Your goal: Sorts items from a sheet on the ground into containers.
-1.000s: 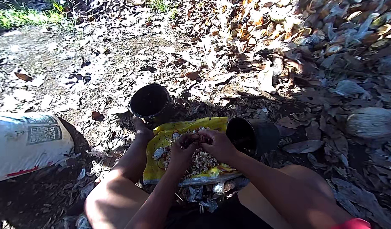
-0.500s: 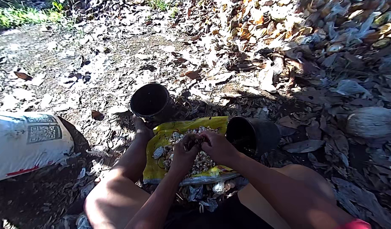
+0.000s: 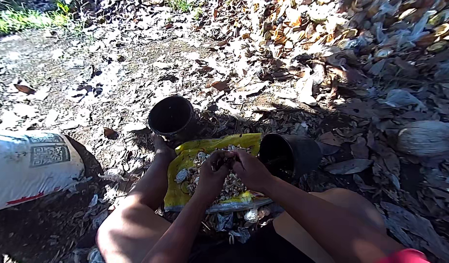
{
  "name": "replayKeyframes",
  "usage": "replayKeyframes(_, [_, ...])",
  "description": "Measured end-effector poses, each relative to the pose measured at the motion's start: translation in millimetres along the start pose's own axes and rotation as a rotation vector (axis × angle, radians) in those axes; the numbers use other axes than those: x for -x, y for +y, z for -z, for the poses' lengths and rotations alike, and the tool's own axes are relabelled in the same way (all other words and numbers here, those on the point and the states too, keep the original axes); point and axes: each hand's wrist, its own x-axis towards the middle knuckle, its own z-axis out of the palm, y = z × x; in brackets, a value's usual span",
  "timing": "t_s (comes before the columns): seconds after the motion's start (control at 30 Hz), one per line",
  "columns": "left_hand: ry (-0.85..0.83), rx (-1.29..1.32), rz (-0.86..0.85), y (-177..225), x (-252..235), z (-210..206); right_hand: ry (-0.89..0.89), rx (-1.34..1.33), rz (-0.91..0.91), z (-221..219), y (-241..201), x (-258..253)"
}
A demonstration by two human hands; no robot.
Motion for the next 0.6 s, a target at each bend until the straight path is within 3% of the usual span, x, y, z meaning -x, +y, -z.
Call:
replayKeyframes(0.3, [-0.080, -0.042, -0.050, 3.2, 3.3, 19.1, -0.099, -0.373, 0.057, 1.9, 5.2, -6.4])
replayKeyframes(0.6, [-0.105, -0.072, -0.111, -4.2, 3.1, 7.1, -0.083, -0.347, -0.044, 2.0, 2.9, -6.5])
